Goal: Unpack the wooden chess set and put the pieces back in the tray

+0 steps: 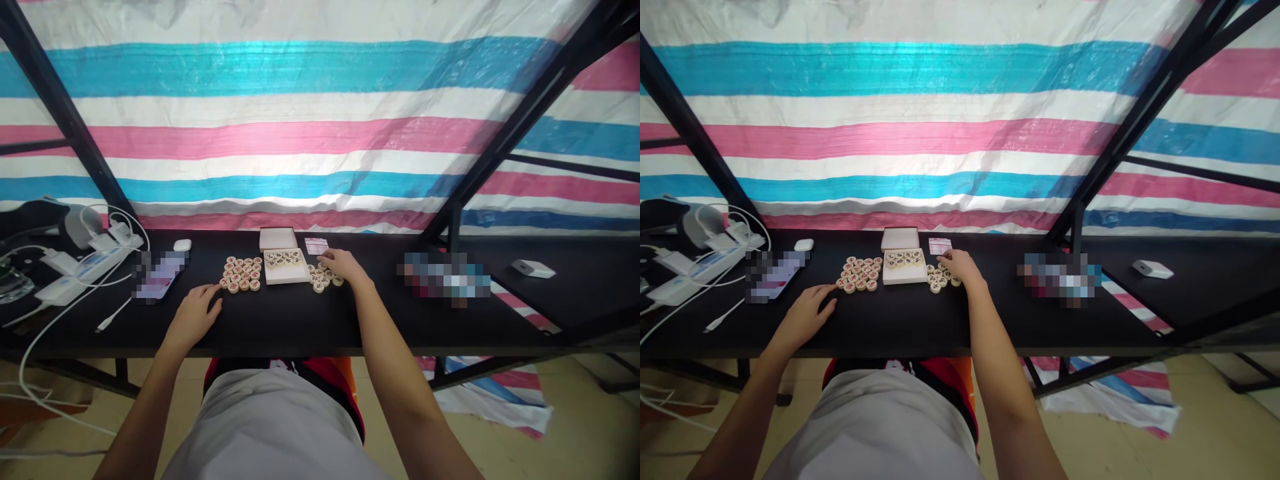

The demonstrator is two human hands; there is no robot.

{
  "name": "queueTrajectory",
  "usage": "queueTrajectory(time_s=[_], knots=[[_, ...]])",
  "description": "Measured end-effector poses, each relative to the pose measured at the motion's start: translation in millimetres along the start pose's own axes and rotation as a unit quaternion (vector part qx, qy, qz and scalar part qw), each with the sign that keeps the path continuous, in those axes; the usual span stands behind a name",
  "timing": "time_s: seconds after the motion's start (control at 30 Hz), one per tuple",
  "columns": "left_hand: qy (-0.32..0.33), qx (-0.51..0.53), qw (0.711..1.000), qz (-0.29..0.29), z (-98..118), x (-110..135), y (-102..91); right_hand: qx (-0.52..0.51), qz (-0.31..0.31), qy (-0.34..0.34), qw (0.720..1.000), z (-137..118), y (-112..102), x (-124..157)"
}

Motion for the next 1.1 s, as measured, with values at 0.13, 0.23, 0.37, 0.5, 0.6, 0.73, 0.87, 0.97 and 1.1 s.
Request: queueTrajectory(time_s=[0.13,0.23,0.37,0.5,0.6,0.73,0.87,0.97,1.1], knots=[[-0.003,0.001,1.0,0.001,0,0,0.2,-0.005,-0.018,0.025,1.0,3,5,0],[-0.002,0.005,1.0,0.006,0,0,-0.1,-0.002,0.006,0.033,0.999,4,2,0],[0.001,0.012,1.0,0.009,0,0,-1.2,-0.089,0.075,-0.072,0.991,-20,-7,9],[0.001,0.008,1.0,0.003,0,-1,-1.2,-0.132,0.051,-0.19,0.972,-54,2,25],[-0.002,0.004,1.0,-0.001,0,-1,-0.6,-0.066,-0.001,-0.233,0.97,-69,18,32],[-0.004,0.001,1.0,-0.004,0,-1,-0.8,-0.014,-0.017,-0.24,0.97,-72,24,35],[-0.005,-0.003,1.0,-0.009,1,-1,-1.4,-0.048,0.048,-0.21,0.975,-65,7,31],[-0.003,-0.002,1.0,-0.013,1,-1,-1.4,-0.075,0.041,-0.114,0.99,-42,-2,19],[0.0,0.003,1.0,-0.012,1,-1,-1.5,-0.08,-0.086,-0.03,0.993,-9,8,4]])
Point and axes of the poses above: each hand's wrist, its own x-axis away from the middle knuckle, its own y-axis out of the palm, z = x × y, the point moved 6 cm from there along -x, towards the middle knuckle, and after that the axes turned 14 degrees about y, right-handed, at the moved point
